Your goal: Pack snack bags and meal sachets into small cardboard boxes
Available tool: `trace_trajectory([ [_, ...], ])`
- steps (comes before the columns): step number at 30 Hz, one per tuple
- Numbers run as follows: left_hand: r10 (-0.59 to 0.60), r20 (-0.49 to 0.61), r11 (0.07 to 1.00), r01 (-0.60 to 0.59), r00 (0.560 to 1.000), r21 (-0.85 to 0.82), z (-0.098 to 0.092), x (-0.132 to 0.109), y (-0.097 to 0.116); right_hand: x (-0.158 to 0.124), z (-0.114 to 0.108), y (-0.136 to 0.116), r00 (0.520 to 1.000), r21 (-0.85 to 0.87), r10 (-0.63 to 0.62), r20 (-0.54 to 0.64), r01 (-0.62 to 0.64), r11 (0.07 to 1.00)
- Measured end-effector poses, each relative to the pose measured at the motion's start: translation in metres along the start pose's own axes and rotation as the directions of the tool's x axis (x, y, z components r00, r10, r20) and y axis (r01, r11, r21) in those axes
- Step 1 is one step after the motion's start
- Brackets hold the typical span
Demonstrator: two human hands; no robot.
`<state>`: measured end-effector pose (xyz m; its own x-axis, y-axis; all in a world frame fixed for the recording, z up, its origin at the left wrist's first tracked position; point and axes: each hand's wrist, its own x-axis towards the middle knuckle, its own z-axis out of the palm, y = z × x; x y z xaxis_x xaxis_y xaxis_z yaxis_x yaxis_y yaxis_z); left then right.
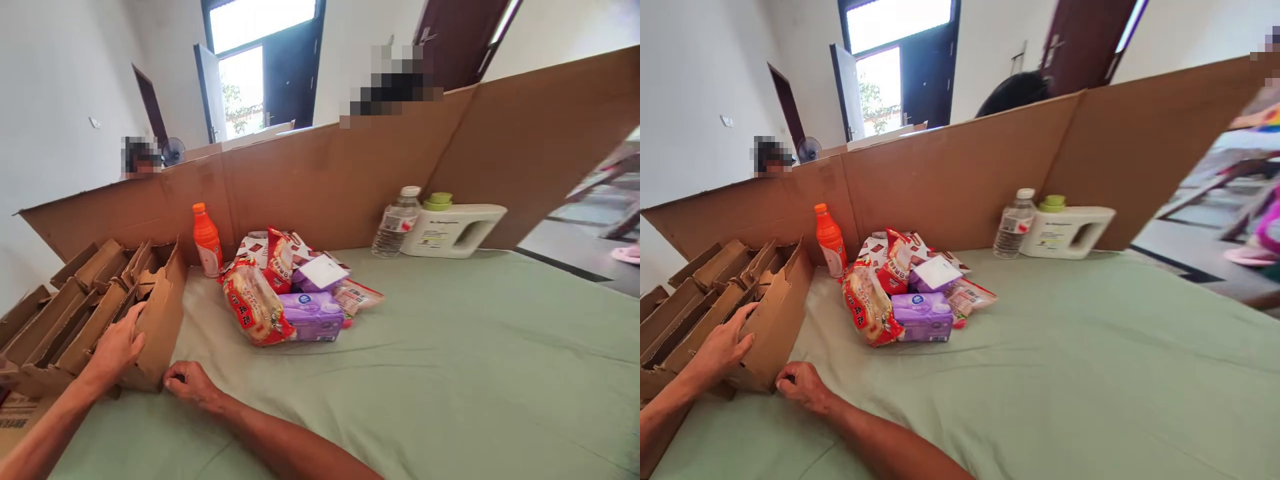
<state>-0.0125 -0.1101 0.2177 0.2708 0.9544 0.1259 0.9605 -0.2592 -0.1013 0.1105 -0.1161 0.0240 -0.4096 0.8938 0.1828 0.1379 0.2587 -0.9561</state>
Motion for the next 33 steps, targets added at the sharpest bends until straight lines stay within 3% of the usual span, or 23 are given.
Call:
trace_trajectory([
  [2, 0.072, -0.059, 0.997, -0.073, 0.996, -0.024, -0.006, -0.013, 0.0, -0.012, -0.012, -0.008, 1.0, 0.012, 0.029, 0.004, -0.029, 0.999],
  [4, 0.211, -0.197, 0.975, -0.222, 0.957, -0.032, -0.012, -0.036, 0.002, -0.034, -0.03, -0.016, 0.998, 0.024, 0.033, 0.061, -0.035, 0.999],
  [7, 0.45, -0.379, 0.874, -0.485, 0.808, 0.004, -0.022, -0.081, 0.017, -0.088, -0.065, -0.024, 0.98, 0.029, 0.032, 0.195, -0.039, 0.999],
  [11, 0.624, -0.405, 0.709, -0.702, 0.668, -0.066, -0.026, -0.13, 0.063, -0.183, -0.115, -0.039, 0.926, -0.093, 0.153, 0.344, -0.129, 0.987],
  [14, 0.674, -0.398, 0.625, -0.767, 0.623, -0.142, -0.019, -0.146, 0.09, -0.245, -0.146, -0.052, 0.911, -0.14, 0.304, 0.278, -0.275, 0.951],
  [18, 0.628, -0.426, 0.651, -0.74, 0.651, -0.172, -0.005, -0.148, 0.101, -0.297, -0.165, -0.056, 0.917, -0.121, 0.398, -0.014, -0.396, 0.91],
  [21, 0.579, -0.483, 0.69, -0.71, 0.657, -0.138, -0.003, -0.149, 0.1, -0.314, -0.165, -0.046, 0.887, -0.038, 0.395, -0.241, -0.415, 0.909],
  [24, 0.509, -0.531, 0.736, -0.663, 0.677, -0.14, -0.007, -0.158, 0.099, -0.31, -0.158, -0.036, 0.84, 0.069, 0.367, -0.4, -0.372, 0.926],
  [27, 0.32, -0.594, 0.794, -0.551, 0.738, -0.258, -0.006, -0.174, 0.099, -0.293, -0.149, -0.03, 0.791, 0.119, 0.293, -0.537, -0.273, 0.955],
  [30, 0.08, -0.639, 0.799, -0.433, 0.765, -0.418, 0.006, -0.189, 0.099, -0.275, -0.139, -0.03, 0.756, 0.083, 0.199, -0.624, -0.188, 0.979],
  [33, -0.083, -0.584, 0.791, -0.304, 0.807, -0.531, 0.026, -0.193, 0.098, -0.26, -0.133, -0.034, 0.738, 0.046, 0.142, -0.659, -0.149, 0.988],
])
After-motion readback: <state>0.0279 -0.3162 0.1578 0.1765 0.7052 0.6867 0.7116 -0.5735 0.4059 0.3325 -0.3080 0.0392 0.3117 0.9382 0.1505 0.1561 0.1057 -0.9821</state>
